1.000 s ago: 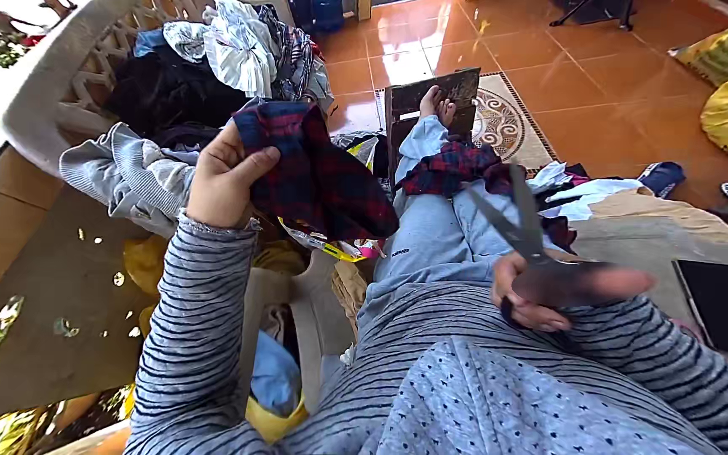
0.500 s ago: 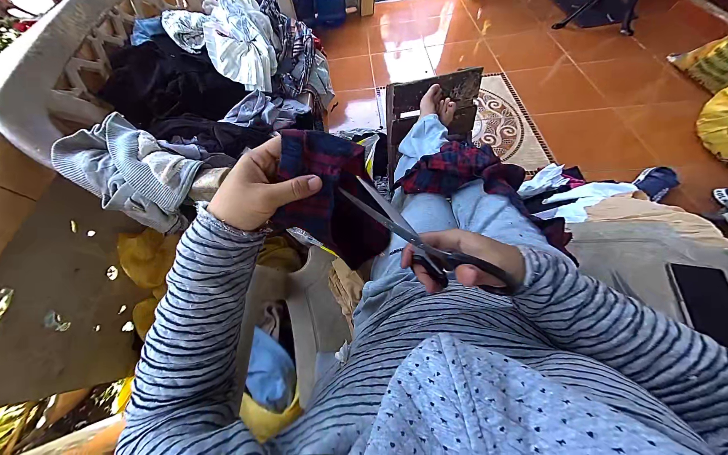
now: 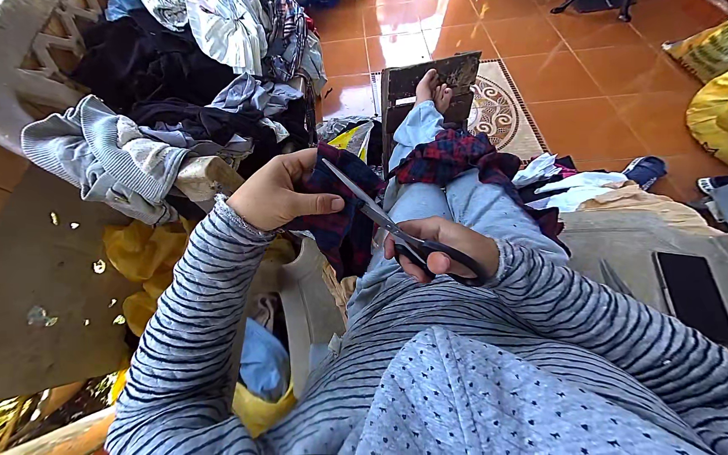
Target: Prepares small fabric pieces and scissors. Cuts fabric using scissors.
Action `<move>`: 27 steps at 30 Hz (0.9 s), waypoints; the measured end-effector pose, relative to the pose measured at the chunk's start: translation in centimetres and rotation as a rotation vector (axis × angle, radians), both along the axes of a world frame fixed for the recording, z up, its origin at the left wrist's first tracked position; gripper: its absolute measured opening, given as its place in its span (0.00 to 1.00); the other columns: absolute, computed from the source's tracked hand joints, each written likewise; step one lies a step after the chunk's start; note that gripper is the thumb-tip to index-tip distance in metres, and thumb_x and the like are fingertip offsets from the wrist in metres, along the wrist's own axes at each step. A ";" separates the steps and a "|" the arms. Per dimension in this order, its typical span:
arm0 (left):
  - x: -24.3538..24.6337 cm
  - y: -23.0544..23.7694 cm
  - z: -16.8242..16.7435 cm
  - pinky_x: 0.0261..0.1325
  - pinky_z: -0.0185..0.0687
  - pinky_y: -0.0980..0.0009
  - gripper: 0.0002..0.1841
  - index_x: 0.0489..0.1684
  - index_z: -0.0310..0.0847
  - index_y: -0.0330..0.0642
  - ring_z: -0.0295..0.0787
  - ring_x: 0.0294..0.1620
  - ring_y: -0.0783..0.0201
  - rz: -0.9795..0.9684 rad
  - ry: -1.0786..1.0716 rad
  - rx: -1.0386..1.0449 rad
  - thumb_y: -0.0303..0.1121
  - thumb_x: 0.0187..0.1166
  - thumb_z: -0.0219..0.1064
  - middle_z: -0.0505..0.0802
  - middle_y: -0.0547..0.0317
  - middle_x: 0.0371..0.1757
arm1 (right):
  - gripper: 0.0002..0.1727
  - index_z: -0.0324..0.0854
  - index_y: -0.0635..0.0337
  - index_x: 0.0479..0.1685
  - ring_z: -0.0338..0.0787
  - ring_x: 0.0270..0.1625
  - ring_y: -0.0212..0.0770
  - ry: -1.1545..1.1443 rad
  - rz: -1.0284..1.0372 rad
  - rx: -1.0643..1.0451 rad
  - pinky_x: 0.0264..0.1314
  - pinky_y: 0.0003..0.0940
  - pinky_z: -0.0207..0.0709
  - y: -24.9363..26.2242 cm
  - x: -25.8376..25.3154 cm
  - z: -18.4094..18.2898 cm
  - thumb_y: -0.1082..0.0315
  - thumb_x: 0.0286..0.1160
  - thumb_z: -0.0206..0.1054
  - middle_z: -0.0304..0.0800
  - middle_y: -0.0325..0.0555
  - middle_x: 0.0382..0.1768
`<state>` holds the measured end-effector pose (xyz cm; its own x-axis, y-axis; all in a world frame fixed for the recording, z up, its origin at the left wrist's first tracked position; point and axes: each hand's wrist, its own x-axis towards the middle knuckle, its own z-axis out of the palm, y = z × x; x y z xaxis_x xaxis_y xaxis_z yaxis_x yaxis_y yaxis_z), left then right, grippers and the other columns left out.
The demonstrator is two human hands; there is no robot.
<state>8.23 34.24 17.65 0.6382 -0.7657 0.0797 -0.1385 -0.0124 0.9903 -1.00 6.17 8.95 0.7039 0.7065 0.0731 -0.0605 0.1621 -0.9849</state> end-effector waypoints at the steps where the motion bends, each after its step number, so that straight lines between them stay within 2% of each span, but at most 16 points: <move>1: 0.1 0.1 0.0 0.53 0.92 0.75 0.22 0.63 0.80 0.36 0.95 0.44 0.72 0.029 0.007 -0.001 0.16 0.68 0.72 0.97 0.63 0.44 | 0.36 0.82 0.54 0.53 0.85 0.25 0.21 0.010 -0.005 0.021 0.28 0.17 0.81 -0.1 -0.1 -0.2 0.29 0.64 0.73 0.86 0.25 0.25; 4: 0.3 0.1 -0.3 0.49 0.92 0.75 0.19 0.59 0.82 0.36 0.95 0.40 0.72 0.120 0.033 0.001 0.17 0.68 0.72 0.97 0.61 0.40 | 0.35 0.83 0.54 0.52 0.86 0.25 0.22 0.016 -0.026 0.027 0.28 0.17 0.81 -0.3 -0.3 -0.6 0.31 0.65 0.73 0.86 0.25 0.24; 10: 0.1 -0.6 -0.8 0.48 0.92 0.76 0.29 0.71 0.77 0.35 0.94 0.38 0.73 0.078 0.081 0.034 0.16 0.65 0.73 0.96 0.60 0.43 | 0.43 0.77 0.56 0.59 0.86 0.33 0.22 -0.055 -0.015 -0.007 0.38 0.18 0.81 0.4 -0.2 -0.7 0.25 0.63 0.69 0.85 0.26 0.31; 14: 0.1 -1.0 -1.1 0.48 0.92 0.74 0.35 0.76 0.68 0.45 0.95 0.37 0.70 0.073 0.075 -0.022 0.15 0.64 0.72 0.96 0.60 0.43 | 0.42 0.78 0.56 0.56 0.84 0.29 0.21 -0.042 -0.026 0.053 0.33 0.16 0.79 0.9 -0.3 -0.9 0.24 0.64 0.67 0.84 0.26 0.28; 16: 0.2 -1.0 -1.1 0.50 0.93 0.74 0.38 0.83 0.66 0.44 0.95 0.39 0.69 0.060 0.074 -0.043 0.15 0.68 0.71 0.96 0.58 0.44 | 0.43 0.78 0.56 0.57 0.85 0.29 0.22 -0.030 -0.030 0.084 0.34 0.17 0.81 1.0 -0.4 -1.0 0.24 0.64 0.67 0.85 0.26 0.28; 17: 0.3 -1.0 -1.1 0.51 0.92 0.74 0.36 0.83 0.68 0.42 0.95 0.40 0.70 0.053 0.070 -0.044 0.15 0.69 0.70 0.96 0.58 0.45 | 0.43 0.77 0.56 0.58 0.86 0.30 0.23 -0.029 -0.027 0.093 0.35 0.18 0.81 1.0 -0.5 -1.1 0.23 0.65 0.66 0.85 0.27 0.29; 20: 0.5 -0.9 -1.3 0.51 0.92 0.75 0.30 0.75 0.75 0.39 0.94 0.43 0.71 0.045 0.056 -0.036 0.16 0.69 0.70 0.96 0.61 0.47 | 0.44 0.76 0.57 0.61 0.88 0.36 0.25 -0.035 -0.003 0.112 0.41 0.20 0.82 0.9 -0.6 -1.4 0.24 0.66 0.66 0.87 0.29 0.34; 23: 0.4 -1.0 -1.2 0.47 0.93 0.74 0.37 0.82 0.68 0.41 0.95 0.37 0.70 0.091 0.076 -0.018 0.15 0.67 0.71 0.96 0.59 0.42 | 0.45 0.76 0.59 0.63 0.88 0.37 0.26 -0.031 0.001 0.127 0.43 0.21 0.83 0.8 -0.9 -1.5 0.24 0.67 0.65 0.87 0.30 0.34; 25: 0.4 -1.0 -1.1 0.48 0.93 0.73 0.40 0.85 0.64 0.43 0.95 0.38 0.69 0.106 0.083 -0.001 0.17 0.66 0.71 0.96 0.58 0.43 | 0.45 0.76 0.59 0.62 0.88 0.36 0.25 -0.017 -0.004 0.131 0.42 0.20 0.83 0.9 -1.0 -1.4 0.24 0.66 0.65 0.87 0.30 0.33; 27: 0.4 -1.1 -1.2 0.49 0.93 0.73 0.40 0.85 0.64 0.43 0.95 0.40 0.69 0.116 0.088 -0.001 0.17 0.66 0.71 0.95 0.57 0.46 | 0.45 0.77 0.58 0.58 0.87 0.31 0.24 0.001 -0.028 0.126 0.37 0.19 0.82 1.0 -1.1 -1.2 0.23 0.64 0.66 0.85 0.29 0.29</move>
